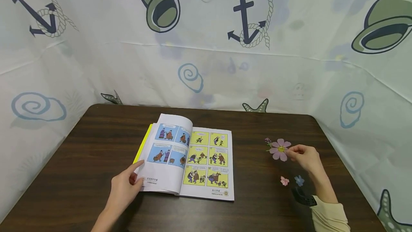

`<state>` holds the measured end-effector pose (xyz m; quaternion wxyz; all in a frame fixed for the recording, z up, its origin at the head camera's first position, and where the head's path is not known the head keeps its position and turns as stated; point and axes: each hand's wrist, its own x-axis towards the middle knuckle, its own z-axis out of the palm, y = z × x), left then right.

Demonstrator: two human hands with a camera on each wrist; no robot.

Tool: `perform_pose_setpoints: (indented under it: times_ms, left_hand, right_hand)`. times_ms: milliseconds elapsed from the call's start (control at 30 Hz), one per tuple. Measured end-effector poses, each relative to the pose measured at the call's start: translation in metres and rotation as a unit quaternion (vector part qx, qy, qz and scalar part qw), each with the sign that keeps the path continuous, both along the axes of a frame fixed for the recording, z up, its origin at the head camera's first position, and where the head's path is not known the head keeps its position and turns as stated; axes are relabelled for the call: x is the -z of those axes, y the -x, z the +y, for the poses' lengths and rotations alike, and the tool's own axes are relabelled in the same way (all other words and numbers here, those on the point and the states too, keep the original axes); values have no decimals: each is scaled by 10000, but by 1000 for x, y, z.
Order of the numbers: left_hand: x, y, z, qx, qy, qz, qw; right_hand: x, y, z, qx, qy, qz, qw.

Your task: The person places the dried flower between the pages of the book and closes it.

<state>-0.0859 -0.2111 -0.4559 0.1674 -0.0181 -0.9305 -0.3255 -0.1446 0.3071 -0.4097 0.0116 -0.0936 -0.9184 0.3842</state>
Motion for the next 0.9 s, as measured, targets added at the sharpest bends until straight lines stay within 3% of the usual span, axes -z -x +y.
perform_pose_setpoints:
  times_ms: [133,567,900]
  left_hand:
    - [-1,1,-4,-63,99,-329,9994]
    - [3,0,-12,-126,299,-442,9985]
    - [-1,1,-13,-148,334,-1203,9921]
  right_hand:
    - [-2,1,-7,-83,24,74,9999]
    - [-6,8,-30,-298,234,209,9991]
    - [-11,16,-47,-546,281,397,9973]
